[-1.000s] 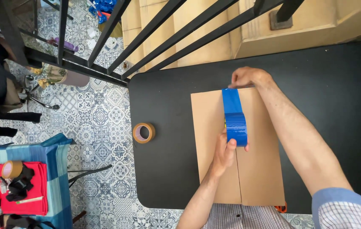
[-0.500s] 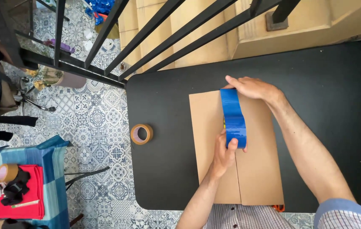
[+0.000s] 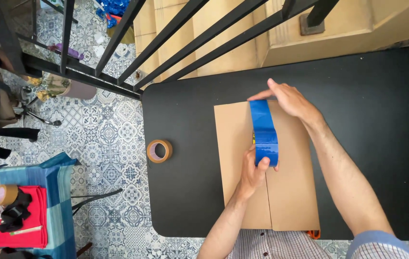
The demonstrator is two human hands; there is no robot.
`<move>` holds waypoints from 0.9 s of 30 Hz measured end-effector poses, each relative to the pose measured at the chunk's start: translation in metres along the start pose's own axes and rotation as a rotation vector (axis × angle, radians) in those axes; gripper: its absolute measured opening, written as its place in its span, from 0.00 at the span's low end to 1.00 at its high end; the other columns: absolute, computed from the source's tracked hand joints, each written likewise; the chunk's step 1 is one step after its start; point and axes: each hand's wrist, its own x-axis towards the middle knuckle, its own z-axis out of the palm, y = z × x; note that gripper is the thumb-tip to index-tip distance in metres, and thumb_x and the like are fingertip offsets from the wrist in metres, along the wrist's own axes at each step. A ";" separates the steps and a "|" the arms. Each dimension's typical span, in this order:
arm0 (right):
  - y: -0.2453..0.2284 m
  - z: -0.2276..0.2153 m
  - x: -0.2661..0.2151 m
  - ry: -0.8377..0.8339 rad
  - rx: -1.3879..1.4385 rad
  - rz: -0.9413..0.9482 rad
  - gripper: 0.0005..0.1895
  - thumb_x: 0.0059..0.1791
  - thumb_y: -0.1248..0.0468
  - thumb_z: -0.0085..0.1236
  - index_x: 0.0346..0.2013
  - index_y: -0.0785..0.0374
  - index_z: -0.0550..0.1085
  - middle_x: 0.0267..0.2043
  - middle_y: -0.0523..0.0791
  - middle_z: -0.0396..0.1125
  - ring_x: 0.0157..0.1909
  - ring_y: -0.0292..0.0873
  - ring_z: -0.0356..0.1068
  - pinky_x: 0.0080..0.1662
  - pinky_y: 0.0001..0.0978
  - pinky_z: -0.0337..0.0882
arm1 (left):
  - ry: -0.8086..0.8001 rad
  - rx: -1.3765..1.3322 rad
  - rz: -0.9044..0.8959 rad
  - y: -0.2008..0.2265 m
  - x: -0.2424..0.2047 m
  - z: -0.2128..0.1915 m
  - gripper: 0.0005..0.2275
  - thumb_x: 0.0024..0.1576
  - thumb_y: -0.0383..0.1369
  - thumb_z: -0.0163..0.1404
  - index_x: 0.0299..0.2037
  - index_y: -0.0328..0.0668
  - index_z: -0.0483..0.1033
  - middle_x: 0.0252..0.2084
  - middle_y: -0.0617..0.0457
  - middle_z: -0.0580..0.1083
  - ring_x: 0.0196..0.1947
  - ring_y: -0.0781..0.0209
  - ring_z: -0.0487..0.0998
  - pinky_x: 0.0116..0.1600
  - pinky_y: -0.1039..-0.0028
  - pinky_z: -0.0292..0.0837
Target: The person places a strip of blue tape along the center seam of a cardboard box, cuts the tape with scissors, and smooths the tape down by hand.
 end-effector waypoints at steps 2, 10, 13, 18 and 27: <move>0.028 0.008 0.006 -0.028 -0.202 0.051 0.47 0.58 0.38 0.06 0.51 0.54 0.82 0.56 0.50 0.73 0.66 0.60 0.64 0.68 0.63 0.55 | -0.028 -0.008 0.008 -0.004 -0.003 0.000 0.24 0.60 0.56 0.41 0.22 0.45 0.65 0.18 0.51 0.64 0.21 0.61 0.65 0.28 0.70 0.64; 0.020 0.008 0.006 -0.086 -0.225 0.111 0.47 0.58 0.41 0.07 0.49 0.55 0.82 0.55 0.54 0.73 0.64 0.61 0.66 0.68 0.62 0.55 | -0.066 -0.132 -0.001 -0.063 -0.028 0.004 0.20 0.53 0.55 0.49 0.28 0.45 0.70 0.19 0.57 0.69 0.22 0.67 0.71 0.28 0.79 0.65; 0.018 0.009 0.004 -0.059 -0.247 0.143 0.48 0.58 0.39 0.07 0.50 0.57 0.82 0.55 0.54 0.73 0.64 0.61 0.67 0.68 0.61 0.56 | -0.115 -0.229 0.001 -0.081 -0.033 0.003 0.22 0.54 0.55 0.47 0.36 0.43 0.74 0.22 0.56 0.78 0.25 0.68 0.78 0.33 0.83 0.70; -0.003 0.006 -0.006 0.000 -0.147 0.059 0.43 0.59 0.49 0.08 0.52 0.59 0.80 0.55 0.58 0.72 0.63 0.64 0.67 0.68 0.61 0.56 | -0.135 -0.277 0.001 -0.080 -0.033 -0.002 0.24 0.54 0.54 0.48 0.42 0.37 0.74 0.26 0.52 0.80 0.30 0.65 0.81 0.37 0.81 0.73; 0.024 0.015 0.002 0.089 -0.291 0.050 0.41 0.58 0.47 0.13 0.45 0.50 0.84 0.40 0.53 0.77 0.52 0.63 0.74 0.58 0.57 0.69 | -0.135 -0.303 0.013 -0.057 -0.031 0.000 0.25 0.57 0.53 0.46 0.48 0.36 0.74 0.30 0.49 0.81 0.34 0.67 0.81 0.39 0.82 0.74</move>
